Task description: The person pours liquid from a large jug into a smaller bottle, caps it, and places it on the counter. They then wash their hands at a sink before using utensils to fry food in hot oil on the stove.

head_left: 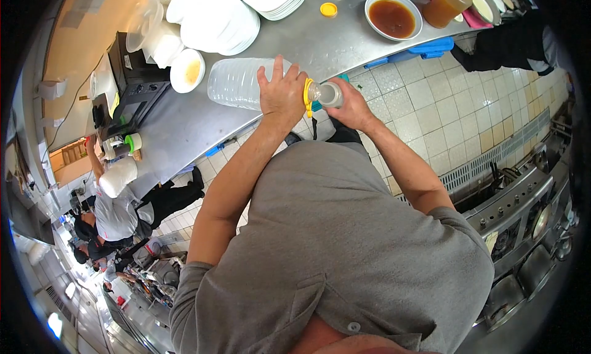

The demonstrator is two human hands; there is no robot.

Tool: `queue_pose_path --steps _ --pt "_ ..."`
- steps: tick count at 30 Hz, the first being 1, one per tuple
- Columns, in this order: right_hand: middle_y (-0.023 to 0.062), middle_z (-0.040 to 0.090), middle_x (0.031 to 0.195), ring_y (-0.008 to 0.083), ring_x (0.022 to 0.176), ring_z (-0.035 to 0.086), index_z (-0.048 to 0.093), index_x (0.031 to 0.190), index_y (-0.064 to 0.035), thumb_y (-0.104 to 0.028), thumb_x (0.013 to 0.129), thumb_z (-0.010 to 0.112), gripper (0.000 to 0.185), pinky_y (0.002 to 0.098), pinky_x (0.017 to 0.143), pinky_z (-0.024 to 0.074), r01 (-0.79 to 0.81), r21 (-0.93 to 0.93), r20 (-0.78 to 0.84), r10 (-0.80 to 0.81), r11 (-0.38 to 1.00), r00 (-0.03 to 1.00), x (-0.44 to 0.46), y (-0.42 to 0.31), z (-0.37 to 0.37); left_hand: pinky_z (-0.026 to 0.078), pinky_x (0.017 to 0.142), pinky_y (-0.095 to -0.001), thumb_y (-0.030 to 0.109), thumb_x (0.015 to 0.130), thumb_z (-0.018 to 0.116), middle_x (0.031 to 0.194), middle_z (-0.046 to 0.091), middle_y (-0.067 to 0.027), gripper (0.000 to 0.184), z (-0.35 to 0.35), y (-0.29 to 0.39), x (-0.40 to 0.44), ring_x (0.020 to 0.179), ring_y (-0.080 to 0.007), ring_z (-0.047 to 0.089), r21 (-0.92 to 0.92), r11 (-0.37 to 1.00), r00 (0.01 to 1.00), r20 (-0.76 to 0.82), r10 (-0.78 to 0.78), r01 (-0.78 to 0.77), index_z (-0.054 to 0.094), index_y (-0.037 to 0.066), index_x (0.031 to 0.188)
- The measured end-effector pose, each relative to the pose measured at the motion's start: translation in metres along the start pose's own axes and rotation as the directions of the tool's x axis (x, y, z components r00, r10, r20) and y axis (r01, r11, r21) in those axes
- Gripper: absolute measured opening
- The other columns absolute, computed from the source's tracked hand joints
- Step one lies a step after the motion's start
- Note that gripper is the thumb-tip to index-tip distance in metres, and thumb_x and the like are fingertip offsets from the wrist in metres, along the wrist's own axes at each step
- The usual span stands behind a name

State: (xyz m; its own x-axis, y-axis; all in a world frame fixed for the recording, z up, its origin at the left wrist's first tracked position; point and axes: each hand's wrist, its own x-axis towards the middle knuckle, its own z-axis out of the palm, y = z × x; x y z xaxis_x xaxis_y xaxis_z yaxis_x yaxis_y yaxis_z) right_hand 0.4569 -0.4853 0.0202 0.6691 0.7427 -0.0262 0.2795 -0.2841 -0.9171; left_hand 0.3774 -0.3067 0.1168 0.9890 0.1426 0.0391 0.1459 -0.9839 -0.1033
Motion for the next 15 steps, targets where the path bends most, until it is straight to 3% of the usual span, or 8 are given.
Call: queue_pose_path --steps 15 --pt "0.0189 0.063 0.122 0.0377 0.116 0.061 0.053 0.127 -0.0053 -0.016 0.076 0.081 0.06 0.0434 0.099 0.0496 -0.019 0.046 0.022 0.018 0.999 1.0 0.0009 0.0014 0.0009 0.026 0.108 -0.0656 0.027 0.084 0.068 0.129 0.062 -0.0025 0.029 -0.0036 0.0007 -0.0011 0.139 -0.0332 0.04 -0.025 1.0 1.0 0.025 -0.009 0.01 0.072 0.018 0.112"
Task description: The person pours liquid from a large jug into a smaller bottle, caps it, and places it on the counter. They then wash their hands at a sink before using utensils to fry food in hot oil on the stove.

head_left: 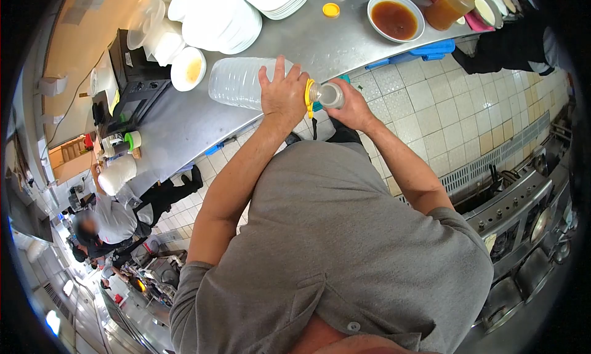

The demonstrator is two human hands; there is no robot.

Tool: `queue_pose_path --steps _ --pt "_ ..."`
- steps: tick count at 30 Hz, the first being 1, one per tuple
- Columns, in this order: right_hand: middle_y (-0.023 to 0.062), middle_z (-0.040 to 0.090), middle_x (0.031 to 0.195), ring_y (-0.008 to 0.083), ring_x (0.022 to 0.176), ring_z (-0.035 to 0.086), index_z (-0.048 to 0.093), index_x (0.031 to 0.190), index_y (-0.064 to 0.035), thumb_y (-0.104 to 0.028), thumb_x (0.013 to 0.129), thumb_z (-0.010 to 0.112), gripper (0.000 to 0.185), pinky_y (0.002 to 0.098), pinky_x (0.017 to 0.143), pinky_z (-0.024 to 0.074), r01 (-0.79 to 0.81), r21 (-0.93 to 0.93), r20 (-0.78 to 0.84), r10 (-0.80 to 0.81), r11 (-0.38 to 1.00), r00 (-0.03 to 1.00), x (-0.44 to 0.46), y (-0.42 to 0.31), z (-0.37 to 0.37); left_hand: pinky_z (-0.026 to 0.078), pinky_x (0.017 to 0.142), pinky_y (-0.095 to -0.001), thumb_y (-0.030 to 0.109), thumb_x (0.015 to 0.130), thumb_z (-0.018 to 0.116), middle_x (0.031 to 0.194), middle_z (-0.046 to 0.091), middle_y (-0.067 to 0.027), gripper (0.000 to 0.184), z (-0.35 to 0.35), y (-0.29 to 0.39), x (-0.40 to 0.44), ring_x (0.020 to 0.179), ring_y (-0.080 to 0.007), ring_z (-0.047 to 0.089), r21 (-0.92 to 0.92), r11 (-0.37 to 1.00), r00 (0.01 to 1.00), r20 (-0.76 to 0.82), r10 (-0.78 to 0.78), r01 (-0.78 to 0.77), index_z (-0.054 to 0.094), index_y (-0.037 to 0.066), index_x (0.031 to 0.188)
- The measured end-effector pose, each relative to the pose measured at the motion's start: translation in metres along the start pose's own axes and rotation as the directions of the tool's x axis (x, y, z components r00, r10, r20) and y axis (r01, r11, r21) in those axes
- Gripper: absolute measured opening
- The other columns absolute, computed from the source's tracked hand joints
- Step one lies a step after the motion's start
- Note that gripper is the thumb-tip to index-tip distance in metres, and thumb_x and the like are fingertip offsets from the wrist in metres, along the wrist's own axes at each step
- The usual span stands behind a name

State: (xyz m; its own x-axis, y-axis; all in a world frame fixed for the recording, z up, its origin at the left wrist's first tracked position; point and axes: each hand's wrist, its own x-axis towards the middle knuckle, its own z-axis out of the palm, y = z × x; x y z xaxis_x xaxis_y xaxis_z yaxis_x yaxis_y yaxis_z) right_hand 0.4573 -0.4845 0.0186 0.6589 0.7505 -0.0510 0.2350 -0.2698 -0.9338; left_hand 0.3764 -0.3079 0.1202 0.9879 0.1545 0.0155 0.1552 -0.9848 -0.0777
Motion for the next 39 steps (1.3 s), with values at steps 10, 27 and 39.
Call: queue_pose_path --steps 10,27,39 --pt "0.0184 0.064 0.121 0.0368 0.114 0.063 0.054 0.127 -0.0054 -0.017 0.077 0.081 0.059 0.0423 0.097 0.0507 0.021 -0.003 -0.018 -0.021 1.0 1.0 -0.0002 0.0006 0.0019 0.025 0.109 -0.0657 0.028 0.084 0.067 0.131 0.06 -0.0013 0.03 -0.0011 0.0002 0.0 0.141 -0.0324 0.038 0.009 1.0 0.999 0.031 -0.012 0.011 0.071 0.02 0.113" --pt "0.0191 0.064 0.122 0.0365 0.115 0.063 0.053 0.129 -0.0052 -0.018 0.076 0.082 0.062 0.0419 0.098 0.0509 0.034 0.012 -0.021 -0.034 0.999 0.999 0.0001 0.0025 0.004 0.025 0.109 -0.0648 0.029 0.083 0.069 0.131 0.061 -0.0012 0.032 -0.0017 -0.0021 -0.0025 0.14 -0.0325 0.04 0.01 1.0 1.0 -0.005 -0.01 0.01 0.071 0.02 0.114" --pt "0.018 0.065 0.121 0.0363 0.114 0.064 0.054 0.127 -0.0058 -0.016 0.076 0.081 0.059 0.0416 0.097 0.0512 0.045 0.015 -0.021 -0.045 0.999 0.999 -0.0001 0.0009 0.0024 0.026 0.109 -0.0646 0.028 0.083 0.068 0.132 0.062 -0.0023 0.031 -0.001 -0.0013 -0.0024 0.139 -0.0329 0.04 0.008 1.0 1.0 -0.008 -0.002 0.002 0.072 0.019 0.113"
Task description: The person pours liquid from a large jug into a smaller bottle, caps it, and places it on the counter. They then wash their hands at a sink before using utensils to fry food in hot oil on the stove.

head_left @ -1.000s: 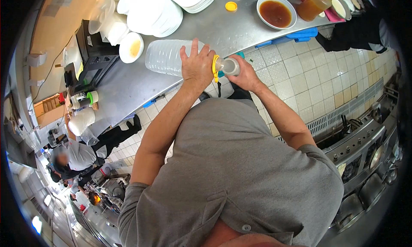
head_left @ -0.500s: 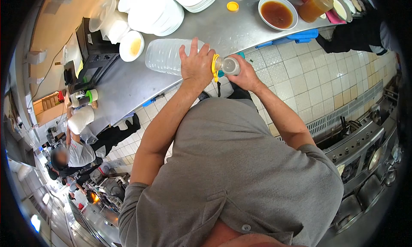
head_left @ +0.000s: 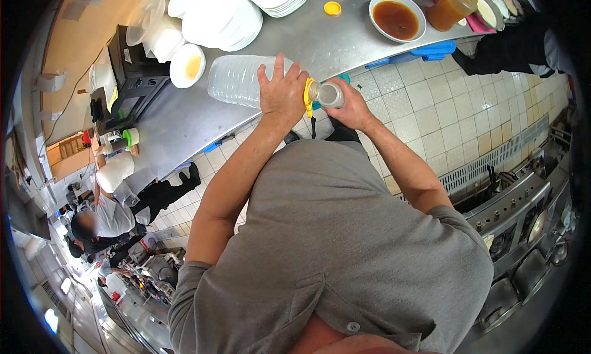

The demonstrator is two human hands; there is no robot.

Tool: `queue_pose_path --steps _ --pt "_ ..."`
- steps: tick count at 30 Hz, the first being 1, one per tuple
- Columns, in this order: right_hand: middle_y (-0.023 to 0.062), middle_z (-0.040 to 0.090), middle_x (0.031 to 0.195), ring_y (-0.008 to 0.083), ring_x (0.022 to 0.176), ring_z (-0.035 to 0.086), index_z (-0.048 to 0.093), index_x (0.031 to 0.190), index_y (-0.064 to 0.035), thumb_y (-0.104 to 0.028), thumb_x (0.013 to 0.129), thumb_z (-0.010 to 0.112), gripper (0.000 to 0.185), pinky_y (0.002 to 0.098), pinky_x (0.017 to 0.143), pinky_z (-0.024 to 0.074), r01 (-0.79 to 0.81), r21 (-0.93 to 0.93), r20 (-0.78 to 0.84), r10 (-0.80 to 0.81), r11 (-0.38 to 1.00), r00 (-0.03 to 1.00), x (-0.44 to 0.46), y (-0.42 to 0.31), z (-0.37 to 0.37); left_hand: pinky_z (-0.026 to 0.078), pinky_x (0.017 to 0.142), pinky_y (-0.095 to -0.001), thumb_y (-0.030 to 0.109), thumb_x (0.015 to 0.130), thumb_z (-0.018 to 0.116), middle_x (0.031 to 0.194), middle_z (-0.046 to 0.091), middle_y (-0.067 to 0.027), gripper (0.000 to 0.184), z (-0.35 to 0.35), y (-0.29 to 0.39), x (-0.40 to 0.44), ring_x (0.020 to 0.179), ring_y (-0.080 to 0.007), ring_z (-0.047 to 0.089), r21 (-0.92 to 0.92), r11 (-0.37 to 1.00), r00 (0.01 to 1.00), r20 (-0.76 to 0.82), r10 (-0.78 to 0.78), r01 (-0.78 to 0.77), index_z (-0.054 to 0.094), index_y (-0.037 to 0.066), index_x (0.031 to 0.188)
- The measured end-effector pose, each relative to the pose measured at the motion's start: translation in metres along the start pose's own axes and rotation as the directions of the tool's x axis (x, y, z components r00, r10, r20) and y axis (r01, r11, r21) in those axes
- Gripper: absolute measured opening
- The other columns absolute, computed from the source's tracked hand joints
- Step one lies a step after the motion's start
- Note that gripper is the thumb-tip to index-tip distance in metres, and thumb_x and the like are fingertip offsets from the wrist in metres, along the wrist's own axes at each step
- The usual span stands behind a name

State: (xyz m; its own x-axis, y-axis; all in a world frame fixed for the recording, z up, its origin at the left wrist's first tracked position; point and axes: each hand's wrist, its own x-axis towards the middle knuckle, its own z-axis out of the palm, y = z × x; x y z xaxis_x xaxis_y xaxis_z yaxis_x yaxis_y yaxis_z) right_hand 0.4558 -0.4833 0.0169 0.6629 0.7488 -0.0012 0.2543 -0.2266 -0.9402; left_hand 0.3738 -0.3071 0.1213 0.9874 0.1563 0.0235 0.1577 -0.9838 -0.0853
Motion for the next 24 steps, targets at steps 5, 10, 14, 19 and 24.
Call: queue_pose_path --steps 5,10,14,19,24 --pt "0.0182 0.065 0.12 0.0364 0.113 0.064 0.054 0.127 -0.0057 -0.016 0.076 0.081 0.058 0.0415 0.096 0.0513 0.007 -0.01 0.006 -0.007 1.0 1.0 -0.0002 0.0004 0.0005 0.026 0.109 -0.0649 0.028 0.084 0.068 0.131 0.062 -0.0023 0.031 -0.0003 0.0012 -0.0001 0.14 -0.0328 0.04 0.005 1.0 1.0 0.018 -0.008 0.008 0.072 0.019 0.113" --pt "0.0183 0.065 0.119 0.0365 0.113 0.064 0.054 0.126 -0.0055 -0.016 0.076 0.081 0.058 0.0415 0.096 0.0514 -0.007 0.007 0.014 0.007 1.0 1.0 0.0 -0.001 -0.0004 0.026 0.109 -0.0648 0.028 0.084 0.069 0.132 0.061 -0.0019 0.032 -0.0002 0.0009 -0.0004 0.141 -0.0325 0.039 0.014 1.0 0.999 0.038 -0.014 0.013 0.071 0.02 0.114" --pt "0.0181 0.065 0.118 0.0363 0.113 0.064 0.054 0.126 -0.0057 -0.016 0.076 0.081 0.057 0.0415 0.096 0.0515 -0.016 -0.003 0.018 0.016 1.0 1.0 0.0007 -0.0035 -0.001 0.025 0.11 -0.065 0.029 0.083 0.069 0.133 0.06 -0.0018 0.032 0.0003 -0.0003 -0.0015 0.141 -0.0324 0.039 -0.002 1.0 1.0 0.019 -0.007 0.007 0.071 0.02 0.114" --pt "0.0181 0.065 0.119 0.0362 0.112 0.064 0.054 0.126 -0.0058 -0.016 0.076 0.08 0.057 0.0417 0.096 0.0515 -0.007 -0.005 0.023 0.007 1.0 1.0 0.0005 -0.0034 -0.0007 0.025 0.109 -0.0654 0.029 0.084 0.069 0.132 0.06 -0.0019 0.032 -0.0002 -0.0004 -0.0011 0.141 -0.0327 0.039 -0.001 1.0 1.0 0.029 -0.005 0.005 0.071 0.02 0.114" --pt "0.0182 0.064 0.12 0.036 0.113 0.064 0.053 0.128 -0.0056 -0.016 0.077 0.08 0.059 0.0415 0.097 0.0513 0.006 -0.005 0.021 -0.006 1.0 1.0 -0.0002 0.0017 0.0015 0.026 0.109 -0.0657 0.029 0.084 0.069 0.132 0.06 -0.0026 0.031 0.0036 -0.0016 -0.0014 0.141 -0.0331 0.038 -0.005 1.0 1.0 0.013 0.007 -0.007 0.072 0.019 0.113"
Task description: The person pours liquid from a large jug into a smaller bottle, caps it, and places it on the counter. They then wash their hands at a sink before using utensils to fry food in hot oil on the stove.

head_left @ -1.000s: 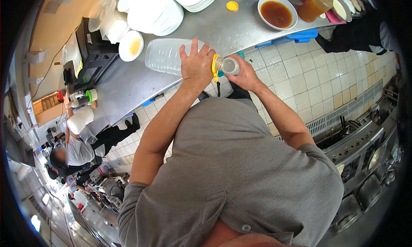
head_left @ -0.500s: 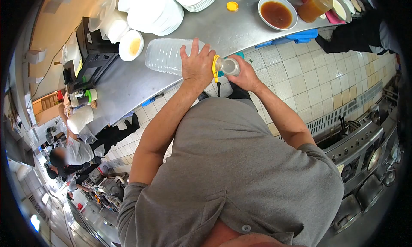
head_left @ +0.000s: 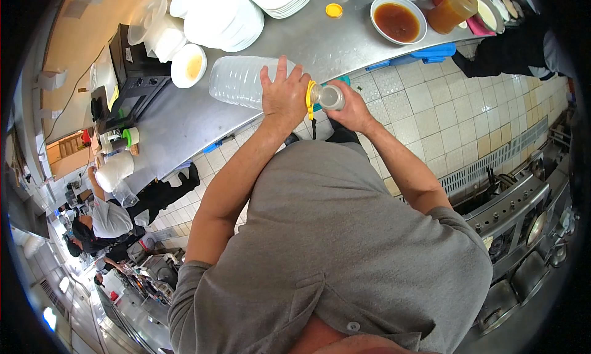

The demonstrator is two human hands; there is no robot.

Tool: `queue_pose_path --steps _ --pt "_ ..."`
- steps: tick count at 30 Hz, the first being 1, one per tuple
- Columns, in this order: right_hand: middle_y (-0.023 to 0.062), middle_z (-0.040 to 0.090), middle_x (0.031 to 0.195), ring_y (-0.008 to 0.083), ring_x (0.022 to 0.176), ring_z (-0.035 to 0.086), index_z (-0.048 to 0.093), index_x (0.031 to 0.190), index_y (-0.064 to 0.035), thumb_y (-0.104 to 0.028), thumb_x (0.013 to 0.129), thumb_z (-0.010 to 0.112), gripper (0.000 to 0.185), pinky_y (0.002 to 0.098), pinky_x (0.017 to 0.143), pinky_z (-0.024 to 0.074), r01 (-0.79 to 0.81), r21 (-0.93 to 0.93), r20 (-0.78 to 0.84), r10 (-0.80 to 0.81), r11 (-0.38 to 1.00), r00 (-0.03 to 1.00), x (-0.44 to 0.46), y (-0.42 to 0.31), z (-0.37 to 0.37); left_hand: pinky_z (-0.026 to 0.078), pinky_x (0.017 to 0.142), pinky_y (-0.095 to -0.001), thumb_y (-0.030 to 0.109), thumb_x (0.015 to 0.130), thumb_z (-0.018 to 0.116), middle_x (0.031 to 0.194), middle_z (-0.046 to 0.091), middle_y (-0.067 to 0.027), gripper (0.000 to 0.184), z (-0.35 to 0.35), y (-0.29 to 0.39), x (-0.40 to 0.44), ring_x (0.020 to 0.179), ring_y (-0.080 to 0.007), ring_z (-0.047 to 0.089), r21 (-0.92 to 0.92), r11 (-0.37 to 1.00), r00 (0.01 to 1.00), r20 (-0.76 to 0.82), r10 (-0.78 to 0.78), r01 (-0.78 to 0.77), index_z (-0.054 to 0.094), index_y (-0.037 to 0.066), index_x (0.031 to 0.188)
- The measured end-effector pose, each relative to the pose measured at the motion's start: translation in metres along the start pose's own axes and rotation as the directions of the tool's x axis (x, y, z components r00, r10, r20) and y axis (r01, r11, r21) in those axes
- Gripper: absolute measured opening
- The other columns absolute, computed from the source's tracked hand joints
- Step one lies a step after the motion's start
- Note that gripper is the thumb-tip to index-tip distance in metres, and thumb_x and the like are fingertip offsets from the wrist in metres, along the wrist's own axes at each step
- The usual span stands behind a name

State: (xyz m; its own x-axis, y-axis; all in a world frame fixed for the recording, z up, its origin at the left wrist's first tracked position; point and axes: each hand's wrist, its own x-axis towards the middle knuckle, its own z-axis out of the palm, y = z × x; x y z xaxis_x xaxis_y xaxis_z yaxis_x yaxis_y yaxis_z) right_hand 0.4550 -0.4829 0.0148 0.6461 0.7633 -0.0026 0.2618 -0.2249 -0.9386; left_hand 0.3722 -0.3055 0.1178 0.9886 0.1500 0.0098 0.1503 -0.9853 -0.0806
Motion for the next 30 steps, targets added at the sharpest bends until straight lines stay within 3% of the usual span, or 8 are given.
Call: queue_pose_path --steps 10,13,16,18,22,26,27,30 --pt "0.018 0.065 0.12 0.0345 0.114 0.064 0.053 0.129 -0.0051 -0.018 0.076 0.081 0.061 0.0404 0.098 0.0509 -0.027 0.007 0.003 0.027 1.0 1.0 -0.001 -0.003 0.0 0.025 0.109 -0.0653 0.028 0.084 0.069 0.132 0.061 -0.0021 0.03 -0.001 -0.001 -0.002 0.141 -0.0322 0.038 -0.009 1.0 1.0 -0.012 -0.002 0.002 0.072 0.02 0.113" --pt "0.0169 0.065 0.119 0.0328 0.113 0.065 0.054 0.128 -0.0048 -0.018 0.076 0.081 0.06 0.0392 0.097 0.0508 -0.07 0.071 -0.003 0.07 0.995 0.998 0.002 -0.018 -0.001 0.025 0.11 -0.0642 0.029 0.08 0.073 0.133 0.06 -0.0004 0.034 -0.01 -0.006 -0.001 0.141 -0.0313 0.038 -0.023 0.999 0.998 -0.045 -0.034 0.033 0.072 0.022 0.113" --pt "0.0159 0.065 0.117 0.0313 0.112 0.065 0.055 0.127 -0.0047 -0.018 0.076 0.08 0.058 0.0384 0.096 0.0509 -0.008 0.087 -0.053 0.013 0.996 0.999 0.013 -0.038 -0.001 0.024 0.111 -0.0644 0.031 0.082 0.07 0.135 0.06 -0.0008 0.033 -0.032 -0.015 -0.001 0.143 -0.032 0.037 -0.082 0.992 0.994 -0.054 -0.1 0.095 0.072 0.021 0.114" --pt "0.0157 0.066 0.117 0.0311 0.111 0.065 0.055 0.127 -0.0045 -0.018 0.076 0.08 0.058 0.0383 0.096 0.0511 0.005 0.109 -0.053 0.001 0.994 0.999 0.024 -0.059 -0.003 0.025 0.112 -0.0624 0.037 0.077 0.076 0.137 0.059 0.0006 0.042 -0.044 -0.029 -0.003 0.143 -0.032 0.036 -0.127 0.982 0.988 -0.056 -0.145 0.137 0.072 0.024 0.116" --pt "0.0156 0.066 0.116 0.0303 0.111 0.066 0.055 0.127 -0.0046 -0.017 0.076 0.08 0.058 0.0381 0.095 0.0516 0.112 0.113 -0.082 -0.103 0.987 0.991 0.05 -0.088 -0.003 0.029 0.11 -0.0551 0.037 0.068 0.082 0.13 0.063 0.0036 0.047 -0.054 -0.053 -0.003 0.137 -0.0332 0.044 -0.222 0.956 0.945 -0.219 -0.242 0.193 0.072 0.024 0.112" --pt "0.0157 0.067 0.116 0.0296 0.111 0.066 0.054 0.128 -0.0046 -0.016 0.076 0.08 0.059 0.0379 0.096 0.0517 0.156 0.081 -0.087 -0.149 0.984 0.985 0.072 -0.102 -0.001 0.036 0.105 -0.0531 0.048 0.069 0.085 0.126 0.064 0.0032 0.047 -0.06 -0.083 -0.007 0.133 -0.0354 0.047 -0.268 0.938 0.901 -0.313 -0.302 0.221 0.074 0.022 0.107" --pt "0.0157 0.067 0.117 0.0294 0.112 0.066 0.053 0.129 -0.0045 -0.016 0.077 0.08 0.06 0.0378 0.096 0.0517 0.154 0.074 -0.086 -0.148 0.985 0.985 0.078 -0.101 0.0 0.041 0.102 -0.0493 0.051 0.07 0.085 0.12 0.067 -0.0001 0.048 -0.062 -0.091 -0.008 0.126 -0.0339 0.053 -0.243 0.95 0.883 -0.379 -0.277 0.194 0.074 0.019 0.104" --pt "0.0155 0.067 0.117 0.0291 0.112 0.066 0.052 0.13 -0.0043 -0.016 0.077 0.081 0.062 0.0377 0.097 0.0517 0.145 0.053 -0.085 -0.141 0.988 0.986 0.092 -0.094 0.001 0.043 0.101 -0.0451 0.049 0.072 0.084 0.114 0.069 -0.0021 0.047 -0.066 -0.12 -0.008 0.115 -0.0313 0.06 -0.261 0.955 0.882 -0.404 -0.242 0.143 0.074 0.014 0.102"
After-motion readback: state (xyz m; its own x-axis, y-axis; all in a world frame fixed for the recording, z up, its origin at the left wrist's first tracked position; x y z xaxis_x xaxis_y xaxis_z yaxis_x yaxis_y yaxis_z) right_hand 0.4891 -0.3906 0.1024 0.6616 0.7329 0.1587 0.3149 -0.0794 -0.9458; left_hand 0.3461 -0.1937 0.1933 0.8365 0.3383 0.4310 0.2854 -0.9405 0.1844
